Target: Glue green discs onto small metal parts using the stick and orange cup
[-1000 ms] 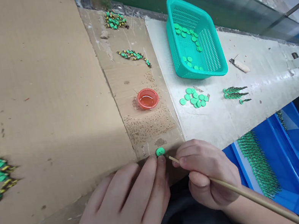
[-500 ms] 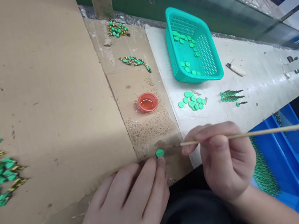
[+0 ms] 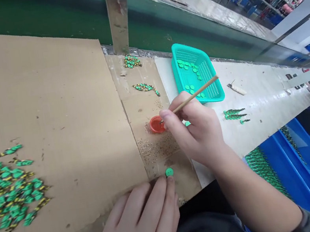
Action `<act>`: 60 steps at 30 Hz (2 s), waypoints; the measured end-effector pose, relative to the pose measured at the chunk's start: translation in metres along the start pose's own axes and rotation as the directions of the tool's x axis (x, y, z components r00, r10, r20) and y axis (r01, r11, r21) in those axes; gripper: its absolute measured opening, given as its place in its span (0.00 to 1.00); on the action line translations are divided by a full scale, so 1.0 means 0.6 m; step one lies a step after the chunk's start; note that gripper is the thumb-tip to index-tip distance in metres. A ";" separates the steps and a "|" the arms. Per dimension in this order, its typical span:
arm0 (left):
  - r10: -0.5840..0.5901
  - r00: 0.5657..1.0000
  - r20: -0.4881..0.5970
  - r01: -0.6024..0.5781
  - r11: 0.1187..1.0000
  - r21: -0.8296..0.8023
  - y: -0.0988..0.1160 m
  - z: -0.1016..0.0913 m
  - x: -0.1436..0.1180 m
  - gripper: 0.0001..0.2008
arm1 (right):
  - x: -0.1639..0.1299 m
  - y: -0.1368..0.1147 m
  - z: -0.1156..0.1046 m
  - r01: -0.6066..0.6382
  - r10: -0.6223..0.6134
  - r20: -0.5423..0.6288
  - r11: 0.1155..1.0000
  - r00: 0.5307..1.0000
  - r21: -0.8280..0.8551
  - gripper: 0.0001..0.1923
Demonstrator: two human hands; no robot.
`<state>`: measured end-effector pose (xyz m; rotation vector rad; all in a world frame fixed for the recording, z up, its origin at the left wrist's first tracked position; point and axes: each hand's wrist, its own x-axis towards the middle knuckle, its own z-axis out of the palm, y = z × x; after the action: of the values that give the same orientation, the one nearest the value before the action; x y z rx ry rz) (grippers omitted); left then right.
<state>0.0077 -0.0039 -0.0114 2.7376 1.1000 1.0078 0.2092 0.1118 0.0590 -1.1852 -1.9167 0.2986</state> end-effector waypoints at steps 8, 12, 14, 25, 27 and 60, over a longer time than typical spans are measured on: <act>0.028 0.999 0.016 -0.028 1.000 -0.004 -0.002 0.002 -0.003 0.11 | 0.003 0.009 0.007 0.016 -0.014 0.032 0.998 0.999 -0.068 0.16; 0.018 1.000 0.014 -0.017 1.000 -0.011 0.000 0.001 0.000 0.11 | 0.006 0.008 0.009 0.042 -0.041 0.023 0.998 0.999 -0.053 0.17; 0.012 1.000 0.019 -0.012 1.000 -0.014 0.001 0.000 0.000 0.12 | 0.006 0.007 0.009 0.041 -0.040 0.021 0.998 0.999 -0.049 0.17; -0.012 1.000 -0.011 0.012 1.000 -0.014 0.003 0.001 0.004 0.13 | 0.002 0.015 0.014 0.021 -0.020 0.008 0.997 1.000 -0.075 0.17; -0.010 1.000 -0.016 0.009 1.000 -0.014 0.002 0.001 0.004 0.13 | 0.005 0.014 0.013 0.033 -0.033 0.001 0.997 0.999 -0.064 0.17; 0.012 0.999 0.039 -0.012 1.000 0.001 0.003 -0.012 0.005 0.15 | -0.171 -0.048 0.003 0.048 -0.035 -0.121 0.994 0.992 0.100 0.10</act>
<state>0.0064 -0.0051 -0.0039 2.7550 1.0803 0.9518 0.2103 0.0123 0.0204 -1.0701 -1.7983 0.2942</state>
